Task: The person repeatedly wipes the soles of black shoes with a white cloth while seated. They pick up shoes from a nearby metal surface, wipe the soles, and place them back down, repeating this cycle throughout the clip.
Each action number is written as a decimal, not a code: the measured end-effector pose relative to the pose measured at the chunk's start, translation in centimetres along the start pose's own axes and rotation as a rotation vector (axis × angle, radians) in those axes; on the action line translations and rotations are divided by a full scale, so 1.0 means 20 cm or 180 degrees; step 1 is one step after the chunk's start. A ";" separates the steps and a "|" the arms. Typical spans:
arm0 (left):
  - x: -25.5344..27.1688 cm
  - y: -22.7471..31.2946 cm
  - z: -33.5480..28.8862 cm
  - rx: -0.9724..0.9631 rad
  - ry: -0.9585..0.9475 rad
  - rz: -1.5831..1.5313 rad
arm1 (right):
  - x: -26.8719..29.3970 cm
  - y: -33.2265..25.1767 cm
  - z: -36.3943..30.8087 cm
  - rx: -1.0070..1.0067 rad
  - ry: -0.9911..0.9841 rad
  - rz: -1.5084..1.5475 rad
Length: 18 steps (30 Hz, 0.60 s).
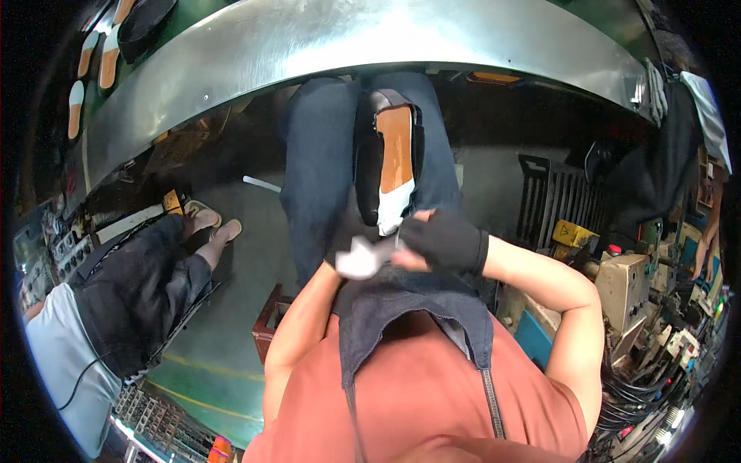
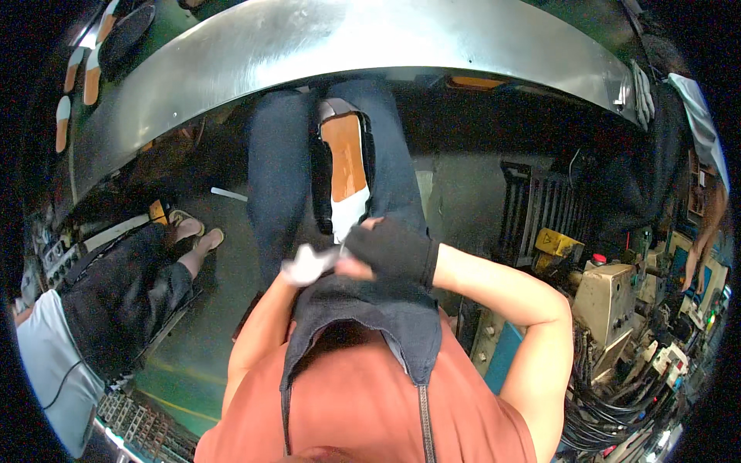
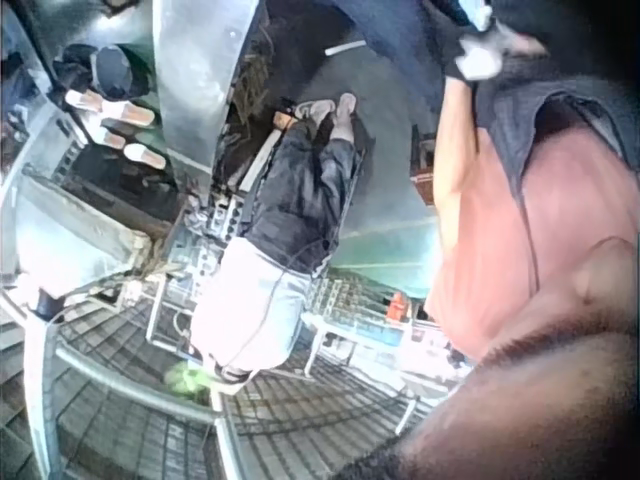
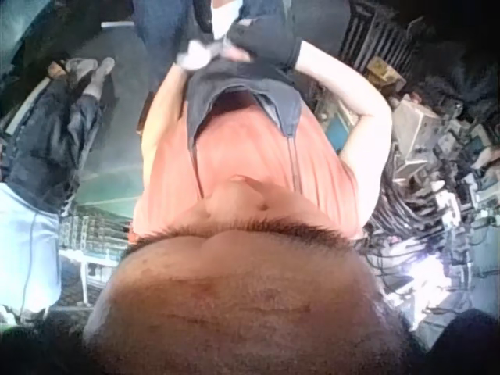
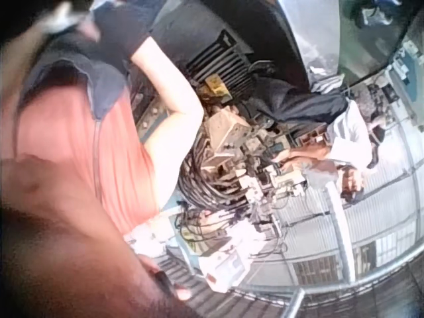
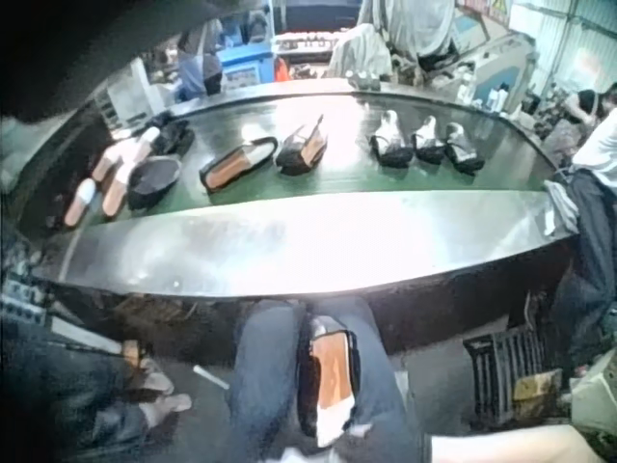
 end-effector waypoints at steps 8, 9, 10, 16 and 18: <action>0.45 0.19 0.11 0.1325 -0.0345 -0.1024 | 0.11 0.13 -0.24 -0.0374 -0.0415 0.0040; 0.65 0.21 0.06 0.1452 0.0084 -0.1126 | 0.12 0.13 -0.27 -0.0322 -0.0421 0.0130; 0.75 0.18 0.06 0.1958 -0.0249 -0.1734 | 0.17 0.13 -0.29 -0.0445 -0.0324 0.0307; 0.68 0.21 0.37 0.0760 0.1222 -0.1459 | 0.21 0.18 -0.28 -0.1167 -0.0527 0.1127; 0.37 0.18 0.31 0.1178 0.1064 -0.1314 | 0.19 0.24 -0.27 -0.1192 -0.0373 0.1233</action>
Point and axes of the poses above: each hand's wrist, its own z-axis towards the middle knuckle, its own x-axis out of the back of the hand, y = z × x, the point moved 9 cm from there along z, towards the middle knuckle, and after that the axes turned 10 degrees about -z, right-handed, at the moved point
